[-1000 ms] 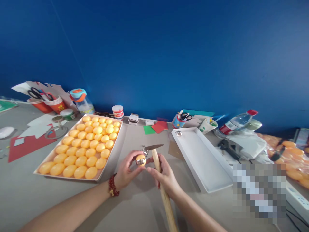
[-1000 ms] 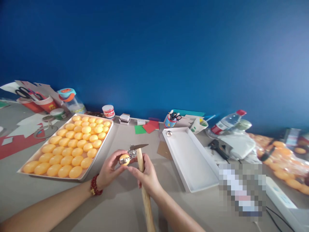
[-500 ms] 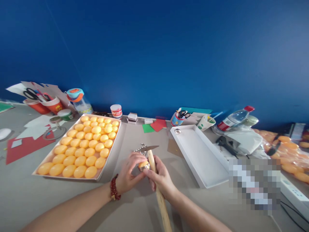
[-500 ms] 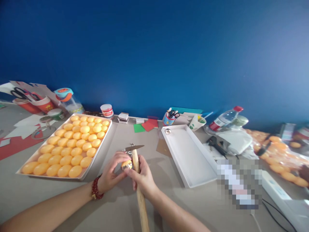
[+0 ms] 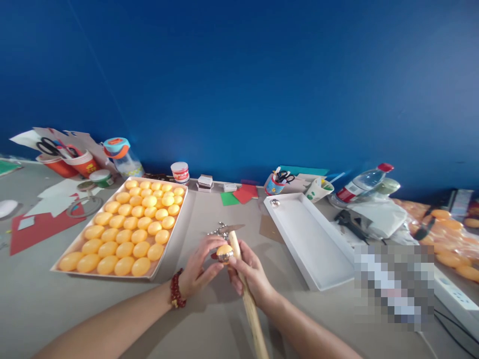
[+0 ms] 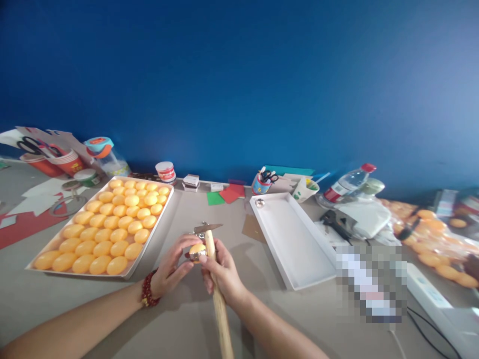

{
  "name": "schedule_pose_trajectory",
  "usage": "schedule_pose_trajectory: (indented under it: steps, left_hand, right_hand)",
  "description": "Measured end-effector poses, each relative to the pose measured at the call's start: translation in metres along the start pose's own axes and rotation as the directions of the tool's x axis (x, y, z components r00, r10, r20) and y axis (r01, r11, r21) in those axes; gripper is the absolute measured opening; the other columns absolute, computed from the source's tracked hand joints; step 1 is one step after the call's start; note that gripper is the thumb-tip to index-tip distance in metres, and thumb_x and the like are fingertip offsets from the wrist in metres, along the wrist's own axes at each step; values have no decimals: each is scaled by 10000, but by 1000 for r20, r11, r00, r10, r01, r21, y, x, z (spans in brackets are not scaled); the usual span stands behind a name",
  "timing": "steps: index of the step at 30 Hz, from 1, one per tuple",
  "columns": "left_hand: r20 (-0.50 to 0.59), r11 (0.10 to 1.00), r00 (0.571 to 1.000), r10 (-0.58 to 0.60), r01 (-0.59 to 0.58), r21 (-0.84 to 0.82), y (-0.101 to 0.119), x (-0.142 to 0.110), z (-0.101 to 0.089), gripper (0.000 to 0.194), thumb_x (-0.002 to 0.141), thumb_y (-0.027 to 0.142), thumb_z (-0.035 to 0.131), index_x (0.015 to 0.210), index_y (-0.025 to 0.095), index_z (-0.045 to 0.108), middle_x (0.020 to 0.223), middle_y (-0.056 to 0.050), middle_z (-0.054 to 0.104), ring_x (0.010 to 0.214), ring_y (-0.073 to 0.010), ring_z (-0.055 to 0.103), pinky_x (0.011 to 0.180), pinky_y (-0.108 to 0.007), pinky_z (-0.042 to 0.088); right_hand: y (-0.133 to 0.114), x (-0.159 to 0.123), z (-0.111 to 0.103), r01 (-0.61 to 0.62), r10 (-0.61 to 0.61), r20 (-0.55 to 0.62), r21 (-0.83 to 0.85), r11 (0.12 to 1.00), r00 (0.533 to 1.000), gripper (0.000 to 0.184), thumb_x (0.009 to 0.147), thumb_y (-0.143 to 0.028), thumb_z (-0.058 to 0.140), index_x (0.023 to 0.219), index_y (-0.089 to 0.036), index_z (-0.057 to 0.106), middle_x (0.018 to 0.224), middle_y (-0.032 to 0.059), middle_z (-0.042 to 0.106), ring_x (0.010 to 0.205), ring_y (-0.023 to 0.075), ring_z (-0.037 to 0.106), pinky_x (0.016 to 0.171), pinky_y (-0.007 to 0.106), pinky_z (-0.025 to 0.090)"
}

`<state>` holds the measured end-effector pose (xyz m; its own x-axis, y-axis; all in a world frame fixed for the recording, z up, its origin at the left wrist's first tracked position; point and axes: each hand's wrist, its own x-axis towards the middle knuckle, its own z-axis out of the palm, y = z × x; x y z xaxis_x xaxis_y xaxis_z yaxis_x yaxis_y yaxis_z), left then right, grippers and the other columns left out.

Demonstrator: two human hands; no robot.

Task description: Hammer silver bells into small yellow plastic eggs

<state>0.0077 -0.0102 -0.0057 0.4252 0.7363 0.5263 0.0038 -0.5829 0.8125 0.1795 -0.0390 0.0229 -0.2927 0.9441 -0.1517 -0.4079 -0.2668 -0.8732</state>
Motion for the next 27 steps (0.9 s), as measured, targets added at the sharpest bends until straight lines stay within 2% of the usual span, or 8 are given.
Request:
schedule_pose_trajectory:
  steps: [7,13,20,23,27]
  left_hand:
    - [12,988,996,-85,86,-127,-2,-2,2,336,982,299,435,1310,237,473,1248,-114,531,1157,-259,523,945,-388,475]
    - [-3,984,994,-110,108,-144,2,-1,4,312,969,260,477,1280,230,491,1229,-106,528,1139,-242,528,943,-361,471]
    - [19,979,991,-134,135,-150,0,-2,4,329,936,309,539,1249,214,510,1219,-121,533,1097,-258,563,929,-391,498]
    - [29,974,992,-122,125,-186,-1,-3,3,350,954,342,494,1277,209,513,1252,-135,525,1131,-277,559,957,-416,489]
    - [16,964,986,-167,167,-208,0,-3,3,308,964,293,477,1252,204,537,1246,-135,533,1137,-274,564,984,-415,474]
  right_hand:
    - [5,3,-6,-26,13,120,106,994,993,308,868,-388,666,1017,-209,465,473,-117,478,268,42,325,283,137,308]
    - [9,5,-9,-25,8,123,142,990,992,271,881,-357,655,1016,-203,478,473,-115,467,276,42,324,296,139,320]
    - [13,5,-10,-52,20,155,201,978,988,316,842,-346,702,1034,-216,489,550,-94,528,277,29,332,294,135,323]
    - [12,6,-12,-79,25,203,264,961,979,318,835,-369,699,1032,-218,500,562,-89,538,274,27,321,289,136,320]
    - [11,6,-14,-90,29,214,280,956,976,347,833,-411,698,1044,-217,500,585,-76,564,279,27,313,289,138,314]
